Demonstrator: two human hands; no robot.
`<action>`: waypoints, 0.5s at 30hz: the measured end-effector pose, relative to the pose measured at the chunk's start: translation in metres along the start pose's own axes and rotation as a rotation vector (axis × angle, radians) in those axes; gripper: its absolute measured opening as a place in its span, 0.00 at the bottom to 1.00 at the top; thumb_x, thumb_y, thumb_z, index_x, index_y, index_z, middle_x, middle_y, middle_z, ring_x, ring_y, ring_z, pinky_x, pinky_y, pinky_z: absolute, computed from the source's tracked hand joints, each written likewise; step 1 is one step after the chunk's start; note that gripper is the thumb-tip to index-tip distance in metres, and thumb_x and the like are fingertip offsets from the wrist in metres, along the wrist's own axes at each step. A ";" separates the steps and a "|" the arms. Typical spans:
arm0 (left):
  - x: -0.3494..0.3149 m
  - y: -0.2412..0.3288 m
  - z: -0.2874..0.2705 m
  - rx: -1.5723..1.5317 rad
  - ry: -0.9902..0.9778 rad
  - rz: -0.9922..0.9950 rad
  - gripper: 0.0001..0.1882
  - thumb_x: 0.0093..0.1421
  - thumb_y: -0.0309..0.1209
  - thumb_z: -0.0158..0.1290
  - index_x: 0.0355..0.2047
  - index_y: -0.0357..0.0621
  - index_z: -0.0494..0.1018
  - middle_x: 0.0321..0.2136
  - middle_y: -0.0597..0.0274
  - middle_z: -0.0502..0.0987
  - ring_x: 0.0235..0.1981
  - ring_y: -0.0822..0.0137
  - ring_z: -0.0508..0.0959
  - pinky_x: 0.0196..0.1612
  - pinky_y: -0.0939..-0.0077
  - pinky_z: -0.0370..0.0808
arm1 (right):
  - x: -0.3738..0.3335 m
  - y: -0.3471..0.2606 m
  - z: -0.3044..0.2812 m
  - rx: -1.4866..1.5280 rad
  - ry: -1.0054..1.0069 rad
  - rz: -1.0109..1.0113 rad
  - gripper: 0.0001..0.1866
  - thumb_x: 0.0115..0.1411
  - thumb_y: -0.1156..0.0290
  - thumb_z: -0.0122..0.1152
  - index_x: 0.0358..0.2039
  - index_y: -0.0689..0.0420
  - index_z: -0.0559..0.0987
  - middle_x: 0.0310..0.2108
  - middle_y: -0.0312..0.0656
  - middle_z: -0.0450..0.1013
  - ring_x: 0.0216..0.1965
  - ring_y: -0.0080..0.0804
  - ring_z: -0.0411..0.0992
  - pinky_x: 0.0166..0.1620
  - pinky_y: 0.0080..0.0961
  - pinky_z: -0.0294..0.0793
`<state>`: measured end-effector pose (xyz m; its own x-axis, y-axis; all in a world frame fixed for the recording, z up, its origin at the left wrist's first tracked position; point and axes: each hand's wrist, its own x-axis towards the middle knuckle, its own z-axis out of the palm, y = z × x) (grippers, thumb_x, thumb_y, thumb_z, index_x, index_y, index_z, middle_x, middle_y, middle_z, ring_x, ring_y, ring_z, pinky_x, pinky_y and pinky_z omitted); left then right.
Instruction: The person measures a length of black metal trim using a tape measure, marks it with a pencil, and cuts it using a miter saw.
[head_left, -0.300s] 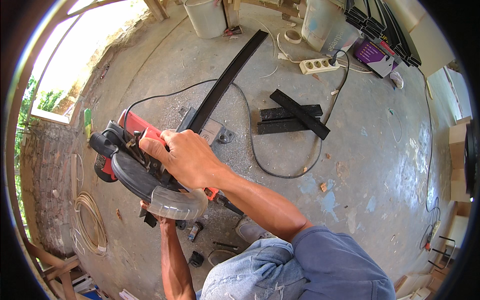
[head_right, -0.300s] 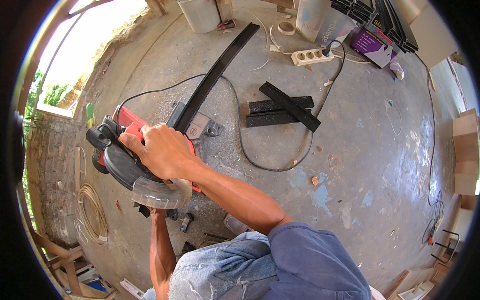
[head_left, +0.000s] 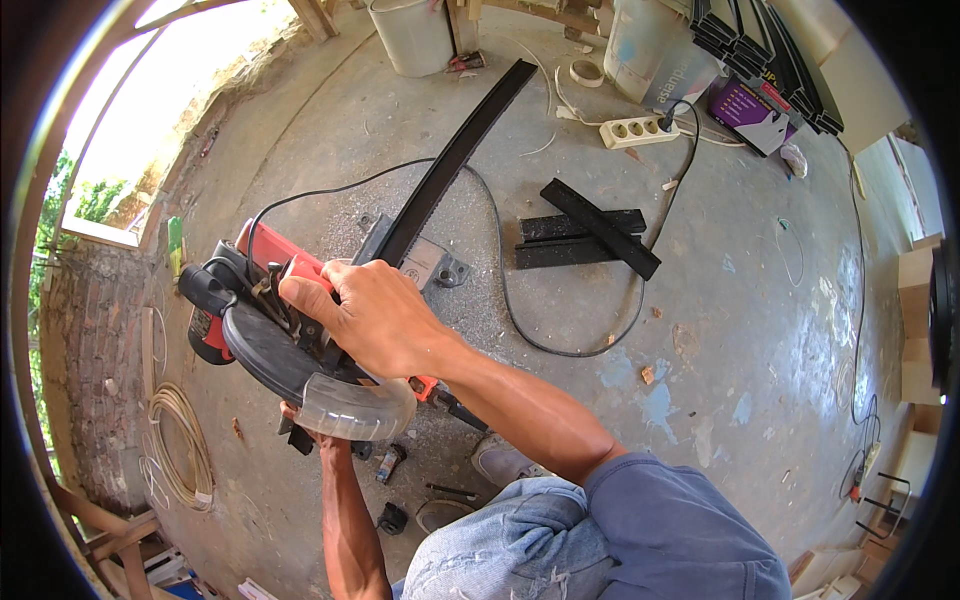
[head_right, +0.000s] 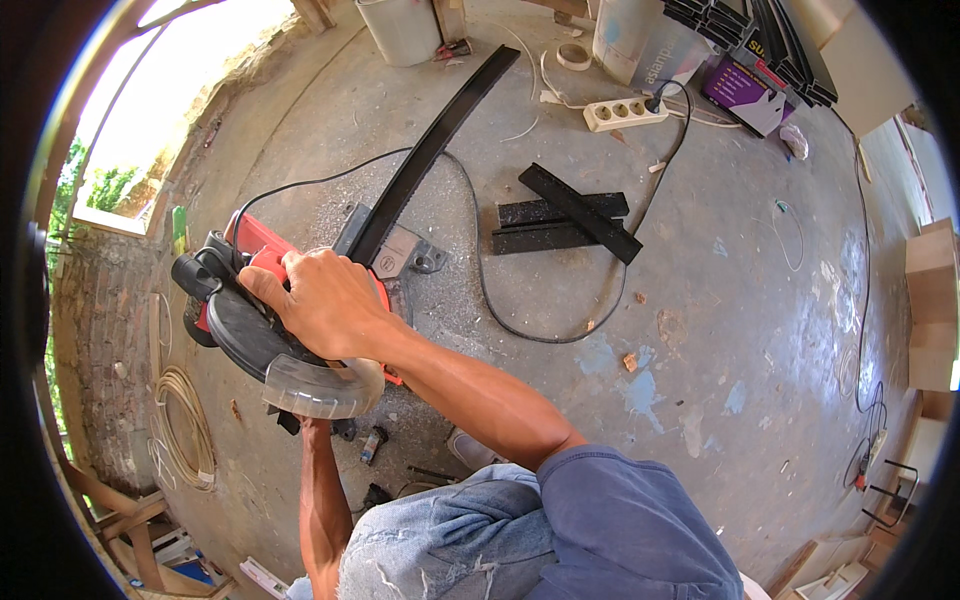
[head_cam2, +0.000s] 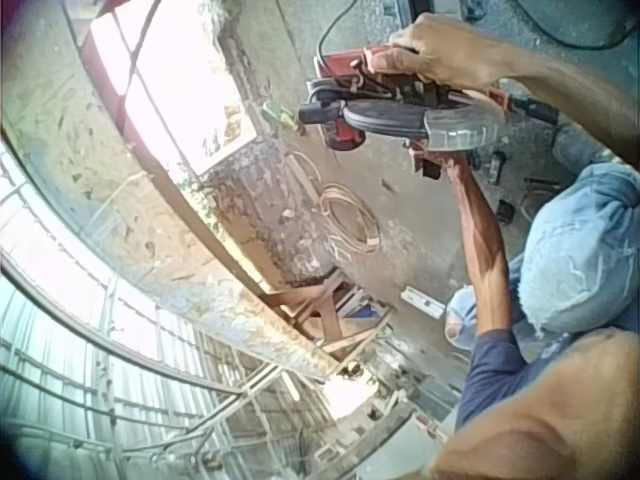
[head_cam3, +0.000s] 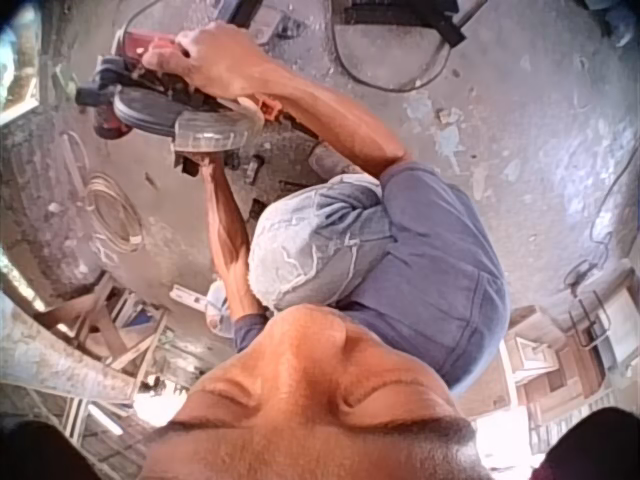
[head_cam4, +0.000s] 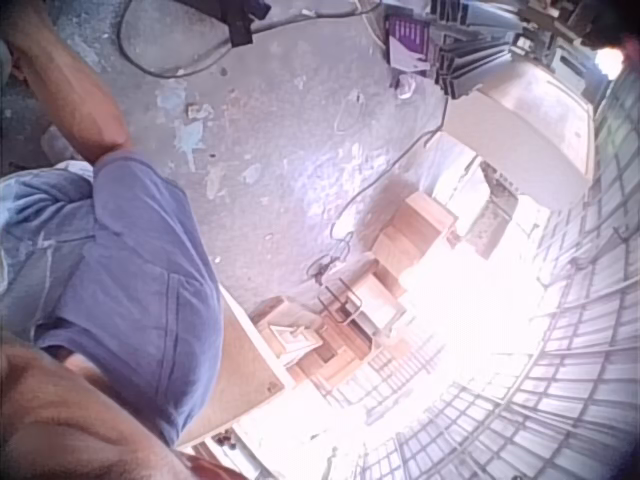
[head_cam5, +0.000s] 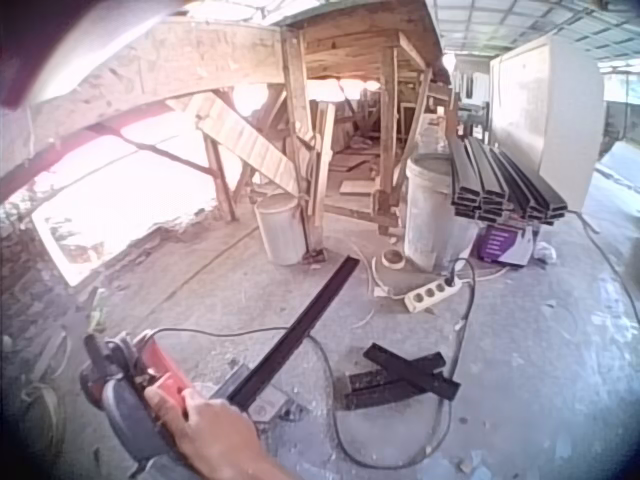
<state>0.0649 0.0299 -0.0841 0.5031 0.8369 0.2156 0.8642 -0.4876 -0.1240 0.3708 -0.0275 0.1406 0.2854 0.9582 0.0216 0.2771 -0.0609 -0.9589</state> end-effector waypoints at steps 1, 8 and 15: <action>0.000 0.001 0.000 -0.005 0.002 0.000 0.21 0.52 0.49 0.63 0.40 0.49 0.78 0.45 0.65 0.78 0.59 0.56 0.66 0.62 0.43 0.52 | 0.000 0.001 0.000 -0.001 0.001 0.001 0.44 0.67 0.30 0.41 0.30 0.68 0.79 0.19 0.55 0.74 0.26 0.52 0.77 0.36 0.45 0.74; -0.001 -0.001 -0.001 -0.035 0.019 -0.004 0.21 0.51 0.48 0.63 0.40 0.49 0.78 0.46 0.65 0.78 0.59 0.56 0.65 0.62 0.43 0.52 | -0.002 0.003 0.001 0.019 0.027 -0.023 0.44 0.67 0.31 0.42 0.32 0.69 0.79 0.19 0.56 0.73 0.25 0.52 0.76 0.34 0.44 0.73; 0.001 -0.001 -0.002 -0.063 0.037 -0.010 0.21 0.51 0.48 0.63 0.40 0.49 0.78 0.46 0.64 0.78 0.60 0.55 0.65 0.62 0.43 0.52 | -0.003 0.003 0.000 0.033 0.014 -0.007 0.45 0.67 0.31 0.43 0.40 0.71 0.80 0.20 0.58 0.73 0.25 0.52 0.77 0.35 0.43 0.74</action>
<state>0.0647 0.0303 -0.0821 0.4927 0.8328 0.2523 0.8670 -0.4946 -0.0604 0.3711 -0.0303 0.1379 0.2961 0.9546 0.0324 0.2491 -0.0444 -0.9675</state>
